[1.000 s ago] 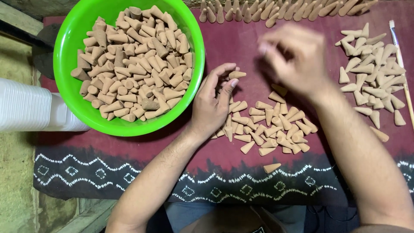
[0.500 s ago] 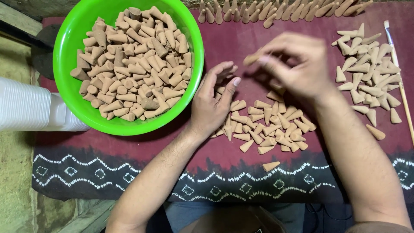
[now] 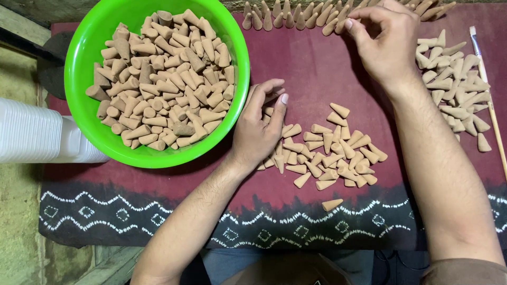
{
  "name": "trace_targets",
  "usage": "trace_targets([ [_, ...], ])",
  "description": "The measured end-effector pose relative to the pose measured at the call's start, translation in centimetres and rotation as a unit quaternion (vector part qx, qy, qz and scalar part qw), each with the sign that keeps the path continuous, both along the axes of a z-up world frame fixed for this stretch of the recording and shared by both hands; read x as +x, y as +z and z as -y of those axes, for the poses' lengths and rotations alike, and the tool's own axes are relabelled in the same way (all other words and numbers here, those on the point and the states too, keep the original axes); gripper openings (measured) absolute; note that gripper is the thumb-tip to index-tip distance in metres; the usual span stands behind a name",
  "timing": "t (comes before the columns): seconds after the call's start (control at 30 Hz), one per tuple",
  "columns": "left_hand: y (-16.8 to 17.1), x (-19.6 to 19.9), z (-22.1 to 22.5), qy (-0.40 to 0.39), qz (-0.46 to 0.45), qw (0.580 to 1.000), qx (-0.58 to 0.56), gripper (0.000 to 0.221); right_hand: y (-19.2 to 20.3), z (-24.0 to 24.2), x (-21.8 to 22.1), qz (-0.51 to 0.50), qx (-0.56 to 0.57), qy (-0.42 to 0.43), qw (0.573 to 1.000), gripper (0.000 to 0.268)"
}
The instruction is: Sorting and arranging small incense cones by size from a pile into organized rows on a table.
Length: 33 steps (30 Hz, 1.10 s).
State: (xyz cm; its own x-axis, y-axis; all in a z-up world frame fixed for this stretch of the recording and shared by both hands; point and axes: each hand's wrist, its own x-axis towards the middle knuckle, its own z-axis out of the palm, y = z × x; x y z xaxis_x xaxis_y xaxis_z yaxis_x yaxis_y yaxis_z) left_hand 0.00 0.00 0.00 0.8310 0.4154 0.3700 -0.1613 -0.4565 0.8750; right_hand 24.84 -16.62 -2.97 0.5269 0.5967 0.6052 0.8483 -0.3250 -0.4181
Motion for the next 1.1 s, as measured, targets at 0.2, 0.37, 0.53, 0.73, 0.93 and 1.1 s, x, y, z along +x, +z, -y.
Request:
trace_targets([
  [0.2, -0.1, 0.1, -0.1, 0.0, -0.021, 0.999, -0.038, 0.025, -0.1, -0.9, 0.1, 0.005, -0.001, 0.003, 1.0, 0.003],
  [0.37, -0.7, 0.2, -0.3, -0.008, -0.049, 0.996, -0.074, 0.025, 1.4, -0.1, -2.3, 0.009, 0.003, 0.024, 1.0, 0.013],
  [0.53, -0.4, 0.3, -0.6, -0.021, -0.075, 0.996, -0.047, 0.02, 3.3, 2.1, -6.7, -0.038, -0.078, 0.102, 0.991, 0.006],
  [0.73, -0.7, 0.2, -0.6, -0.039, -0.062, 0.996, -0.047, 0.018, 4.0, 4.9, -10.2, -0.178, -0.305, 0.103, 0.93, 0.056],
  [0.93, -2.7, 0.8, -1.5, -0.049, -0.026, 0.998, 0.043, 0.022, 1.1, 4.8, -10.6, -0.214, -0.068, 0.142, 0.964, 0.03],
  [1.1, -3.1, 0.8, -1.4, -0.062, -0.007, 0.996, 0.066, 0.024, 1.2, 5.6, -9.9, -0.261, -0.005, 0.226, 0.939, 0.02],
])
